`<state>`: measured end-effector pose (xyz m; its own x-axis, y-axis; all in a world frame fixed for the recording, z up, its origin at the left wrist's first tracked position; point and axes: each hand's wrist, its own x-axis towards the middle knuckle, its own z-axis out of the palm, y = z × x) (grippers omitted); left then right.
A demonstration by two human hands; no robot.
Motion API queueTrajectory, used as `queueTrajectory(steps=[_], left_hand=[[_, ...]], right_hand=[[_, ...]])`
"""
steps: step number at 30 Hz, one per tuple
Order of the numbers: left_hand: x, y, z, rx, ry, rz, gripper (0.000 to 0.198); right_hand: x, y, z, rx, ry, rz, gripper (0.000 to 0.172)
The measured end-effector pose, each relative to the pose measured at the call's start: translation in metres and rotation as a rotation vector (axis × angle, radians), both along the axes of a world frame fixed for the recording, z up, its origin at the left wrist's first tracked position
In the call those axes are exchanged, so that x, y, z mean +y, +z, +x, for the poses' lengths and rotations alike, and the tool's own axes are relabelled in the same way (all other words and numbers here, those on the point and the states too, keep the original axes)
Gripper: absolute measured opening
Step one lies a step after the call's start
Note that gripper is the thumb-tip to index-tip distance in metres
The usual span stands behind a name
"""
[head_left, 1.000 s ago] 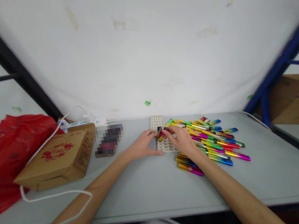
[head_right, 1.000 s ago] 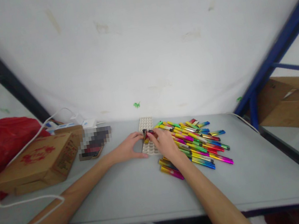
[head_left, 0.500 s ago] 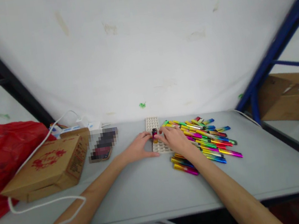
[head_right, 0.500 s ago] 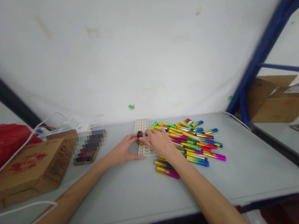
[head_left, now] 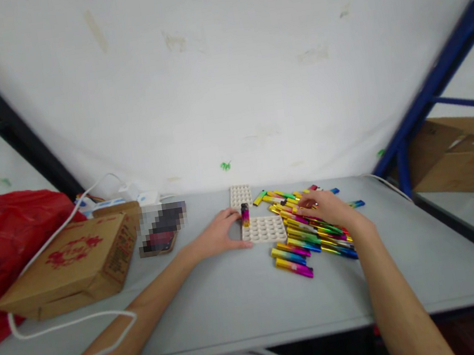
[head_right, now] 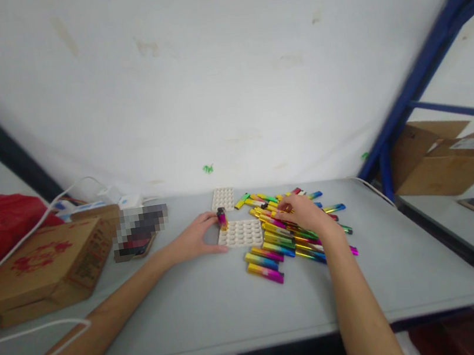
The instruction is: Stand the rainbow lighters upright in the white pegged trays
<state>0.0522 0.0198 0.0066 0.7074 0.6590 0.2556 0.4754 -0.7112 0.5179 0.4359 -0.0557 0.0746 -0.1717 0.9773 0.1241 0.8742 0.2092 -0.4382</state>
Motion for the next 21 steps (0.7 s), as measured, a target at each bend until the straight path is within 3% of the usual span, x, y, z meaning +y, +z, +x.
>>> queueTrajectory(steps=[7,12,18,21], left_hand=[[0.000,0.001,0.002,0.008,0.003,0.004,0.088],[0.000,0.001,0.002,-0.002,0.007,-0.001,0.089],[-0.001,0.001,0.002,0.006,0.007,-0.016,0.090],[-0.002,0.000,0.001,-0.009,0.003,-0.018,0.089]], right_hand=[[0.002,-0.003,-0.003,-0.028,-0.062,0.075,0.006],[0.005,-0.006,-0.010,0.013,-0.137,0.243,0.035],[0.010,-0.013,-0.034,0.022,-0.136,0.343,0.038],[0.011,-0.015,-0.046,0.136,-0.183,0.359,0.050]])
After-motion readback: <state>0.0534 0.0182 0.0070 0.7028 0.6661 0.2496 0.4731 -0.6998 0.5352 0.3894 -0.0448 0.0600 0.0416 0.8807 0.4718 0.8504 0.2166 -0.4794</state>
